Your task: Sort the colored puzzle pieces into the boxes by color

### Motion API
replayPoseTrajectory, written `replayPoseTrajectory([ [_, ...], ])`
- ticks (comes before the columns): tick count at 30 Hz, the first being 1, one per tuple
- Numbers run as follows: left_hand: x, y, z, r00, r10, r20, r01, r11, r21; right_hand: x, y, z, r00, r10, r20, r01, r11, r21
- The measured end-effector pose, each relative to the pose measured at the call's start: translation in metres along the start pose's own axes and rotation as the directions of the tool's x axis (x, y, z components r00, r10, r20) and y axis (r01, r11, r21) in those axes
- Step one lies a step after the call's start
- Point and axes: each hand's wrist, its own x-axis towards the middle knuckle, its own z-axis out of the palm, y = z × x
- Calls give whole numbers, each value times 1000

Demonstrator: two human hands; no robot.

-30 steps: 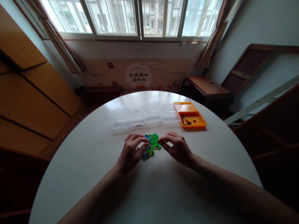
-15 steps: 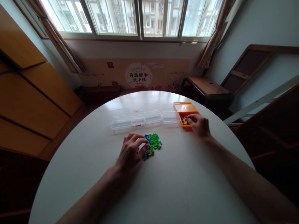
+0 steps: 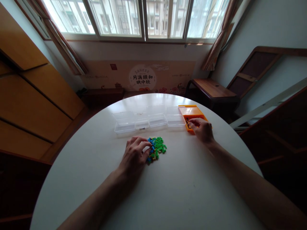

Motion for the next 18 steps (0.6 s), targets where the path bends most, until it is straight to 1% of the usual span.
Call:
replayPoseTrajectory([
  [4,0,-1,1,999,20,38,-20,1000,2,-5,-13,2,996,-94,6,94,995,22],
  [6,1,-1,2,999,30,38,-30,1000,4,-9,-20,3,989,-145,29,145,989,23],
  [10,2,-1,2,999,12,34,-12,1000,14,-15,-32,5,972,-223,73,221,975,31],
  [18,5,0,2,999,-15,33,15,1000,19,-22,-42,7,957,-267,114,257,962,91],
])
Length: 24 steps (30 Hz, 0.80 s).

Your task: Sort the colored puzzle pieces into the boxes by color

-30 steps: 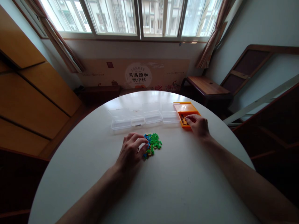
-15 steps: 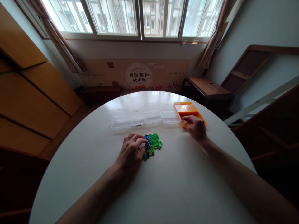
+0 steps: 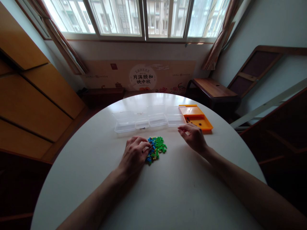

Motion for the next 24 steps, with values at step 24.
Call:
replayPoseTrajectory([
  [24,5,2,1,999,-4,-32,3,999,-37,-11,-38,7,978,-127,166,100,982,159],
])
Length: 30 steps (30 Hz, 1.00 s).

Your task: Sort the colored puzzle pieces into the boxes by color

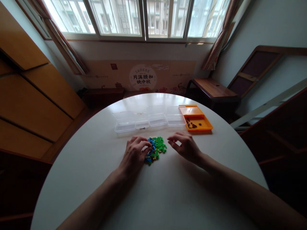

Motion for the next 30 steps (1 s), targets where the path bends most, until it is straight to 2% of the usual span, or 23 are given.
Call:
replayPoseTrajectory([
  [6,1,18,-3,964,189,-188,-197,980,-26,-4,-17,7,991,-3,136,-23,982,189],
  [10,-1,26,-4,942,246,-228,-257,966,-19,-7,-24,10,973,-43,228,-34,945,324],
  [13,-2,28,-3,933,270,-237,-281,960,-12,-7,-26,10,969,-47,243,-52,921,387],
  [22,-3,27,-1,935,295,-196,-298,954,14,-8,-25,11,976,-41,212,-46,921,388],
  [30,-2,24,-2,943,275,-188,-276,961,22,-8,-26,12,986,-35,164,-13,958,287],
])
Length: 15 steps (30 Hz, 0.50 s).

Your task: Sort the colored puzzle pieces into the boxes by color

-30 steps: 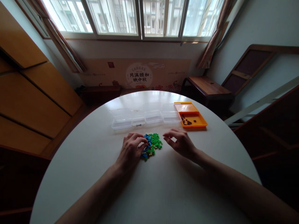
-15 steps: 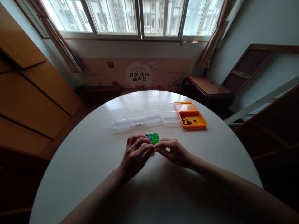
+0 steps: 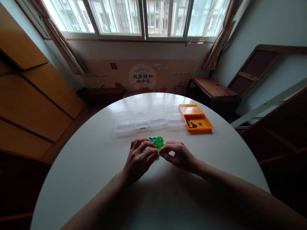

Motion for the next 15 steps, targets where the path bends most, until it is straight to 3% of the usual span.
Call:
replayPoseTrajectory([
  [9,-5,-8,4,991,-78,109,68,993,92,3,11,-8,996,54,-73,-59,995,-77],
  [15,-9,-11,3,978,-151,140,138,985,100,9,37,-37,949,123,-290,-189,958,-213],
])
